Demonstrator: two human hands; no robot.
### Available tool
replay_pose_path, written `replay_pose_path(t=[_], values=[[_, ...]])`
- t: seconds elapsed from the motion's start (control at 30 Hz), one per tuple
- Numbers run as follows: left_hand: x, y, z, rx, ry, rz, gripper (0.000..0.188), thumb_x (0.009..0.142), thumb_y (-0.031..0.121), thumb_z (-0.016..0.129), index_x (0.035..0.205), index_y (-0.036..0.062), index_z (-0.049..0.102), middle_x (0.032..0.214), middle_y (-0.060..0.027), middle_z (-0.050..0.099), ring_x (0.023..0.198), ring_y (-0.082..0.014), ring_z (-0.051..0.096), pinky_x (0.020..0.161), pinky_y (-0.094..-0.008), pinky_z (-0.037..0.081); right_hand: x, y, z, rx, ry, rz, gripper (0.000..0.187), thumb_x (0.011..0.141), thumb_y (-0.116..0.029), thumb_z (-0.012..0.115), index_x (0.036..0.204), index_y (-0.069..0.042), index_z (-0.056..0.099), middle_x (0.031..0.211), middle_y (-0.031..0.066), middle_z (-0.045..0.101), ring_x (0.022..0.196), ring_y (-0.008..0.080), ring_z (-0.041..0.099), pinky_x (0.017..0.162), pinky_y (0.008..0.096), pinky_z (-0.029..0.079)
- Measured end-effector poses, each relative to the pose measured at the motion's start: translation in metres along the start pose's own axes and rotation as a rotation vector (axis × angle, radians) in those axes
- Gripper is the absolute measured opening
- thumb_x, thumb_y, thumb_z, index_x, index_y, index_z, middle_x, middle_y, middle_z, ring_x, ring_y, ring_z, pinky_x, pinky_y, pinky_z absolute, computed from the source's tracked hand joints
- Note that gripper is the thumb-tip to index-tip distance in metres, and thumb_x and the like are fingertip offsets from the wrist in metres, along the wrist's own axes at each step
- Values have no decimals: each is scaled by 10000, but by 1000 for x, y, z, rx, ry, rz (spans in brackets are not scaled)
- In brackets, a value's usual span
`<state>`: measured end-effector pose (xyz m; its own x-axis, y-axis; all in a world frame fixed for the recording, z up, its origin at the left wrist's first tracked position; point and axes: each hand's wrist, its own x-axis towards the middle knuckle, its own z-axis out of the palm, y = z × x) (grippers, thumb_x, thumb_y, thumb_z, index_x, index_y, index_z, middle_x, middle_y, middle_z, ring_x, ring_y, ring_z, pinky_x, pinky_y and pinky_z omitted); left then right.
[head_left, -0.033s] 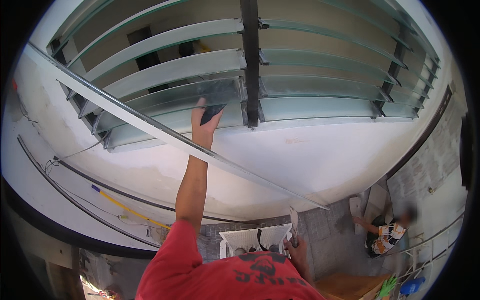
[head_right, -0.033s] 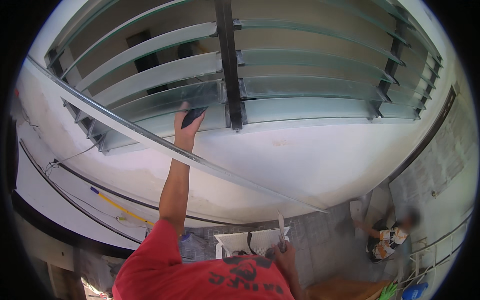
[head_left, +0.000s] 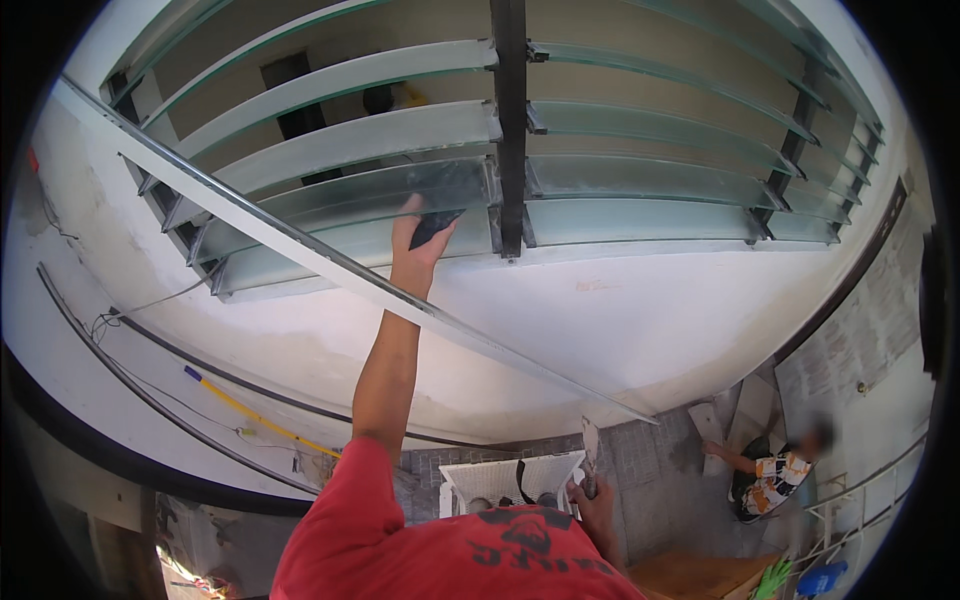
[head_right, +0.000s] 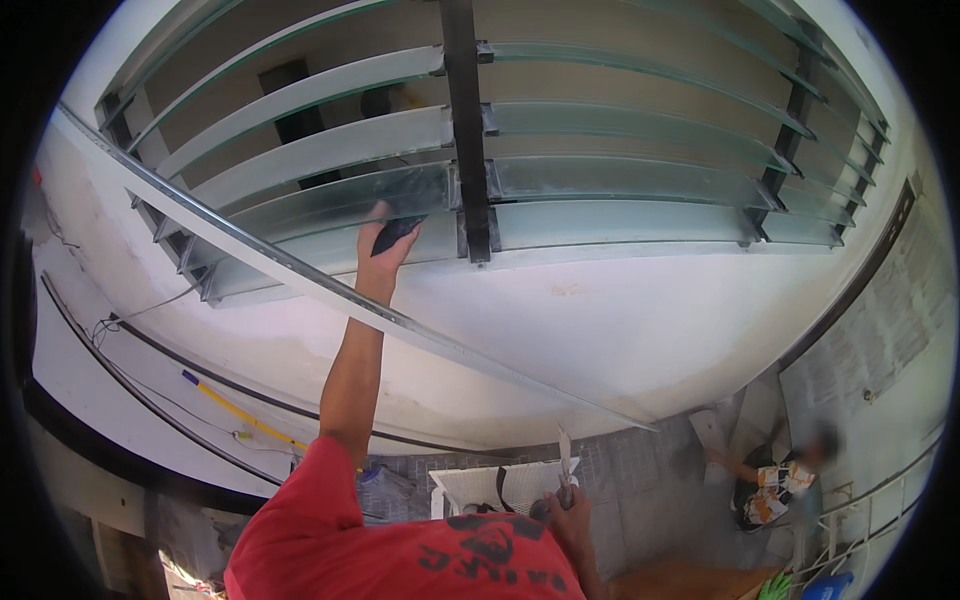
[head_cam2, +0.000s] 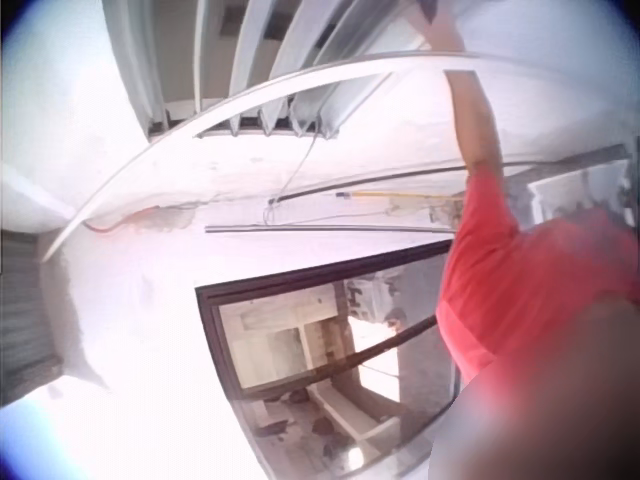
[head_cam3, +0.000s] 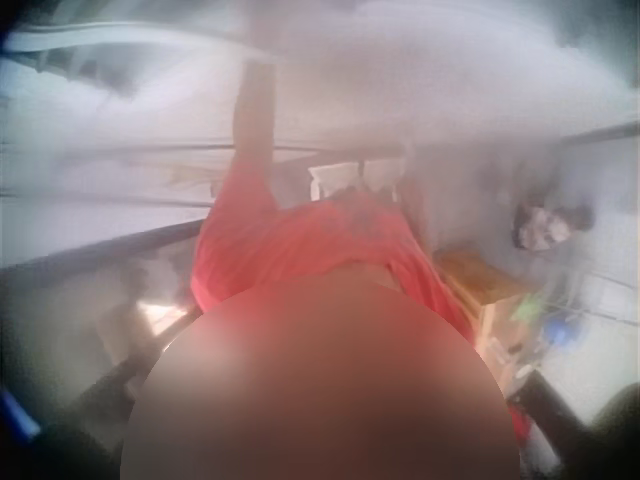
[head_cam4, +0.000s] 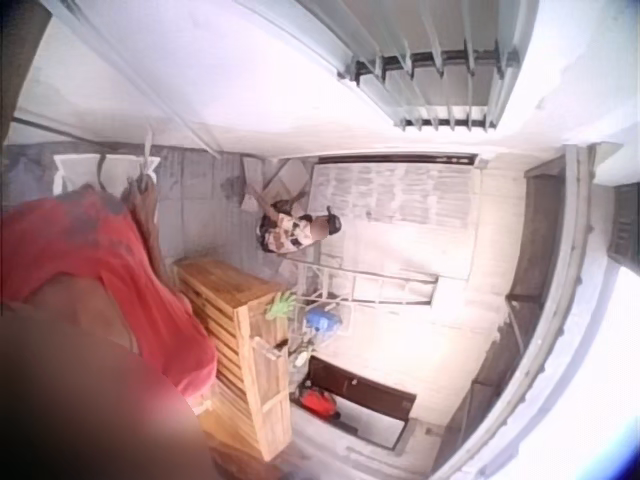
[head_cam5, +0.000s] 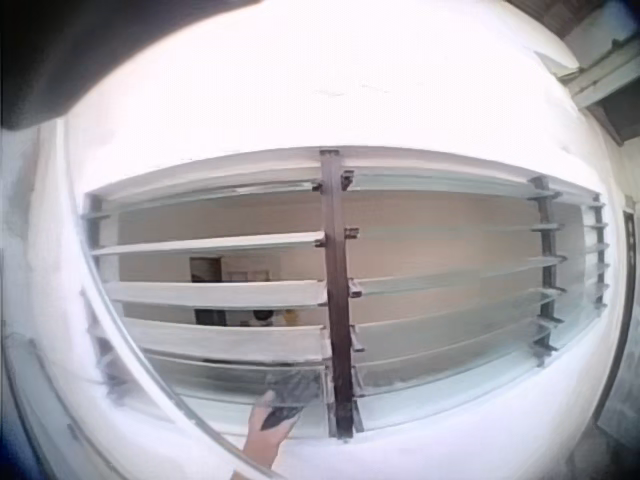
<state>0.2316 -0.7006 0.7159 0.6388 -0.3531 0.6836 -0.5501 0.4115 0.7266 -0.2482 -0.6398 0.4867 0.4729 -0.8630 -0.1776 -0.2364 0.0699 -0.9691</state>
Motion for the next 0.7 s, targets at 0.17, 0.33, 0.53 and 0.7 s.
replay_pose_path(t=[0.17,0.33,0.53,0.7], values=[[42,41,-1,-1264,106,-869,323,998,147,530,1233,-73,508,1235,-257,577,1186,-377,580,1012,-550,517,10,9,0,-2,-5,-45,256,845,-155,763,809,-1,562,667,56,581,582,133,599,553,306,500],[41,32,-69,-1285,397,-762,335,1009,88,469,1279,-108,441,1340,-280,503,1249,-466,513,1080,-645,433,13,0,14,-19,14,-51,249,850,-138,734,745,4,560,622,78,594,559,161,591,536,330,459],[44,26,-230,-1312,732,-418,283,1033,128,452,1265,-12,534,1387,-243,504,1307,-415,485,1138,-645,340,19,-11,32,-22,-75,-68,239,845,-132,742,762,-4,558,620,58,562,559,149,594,529,318,471],[49,36,-321,-1292,742,-118,356,1053,183,426,1350,-1,495,1452,-205,477,1362,-404,428,1155,-637,306,27,-9,41,-72,-162,-87,242,845,-132,741,758,-4,556,621,56,560,561,142,593,527,318,468]])
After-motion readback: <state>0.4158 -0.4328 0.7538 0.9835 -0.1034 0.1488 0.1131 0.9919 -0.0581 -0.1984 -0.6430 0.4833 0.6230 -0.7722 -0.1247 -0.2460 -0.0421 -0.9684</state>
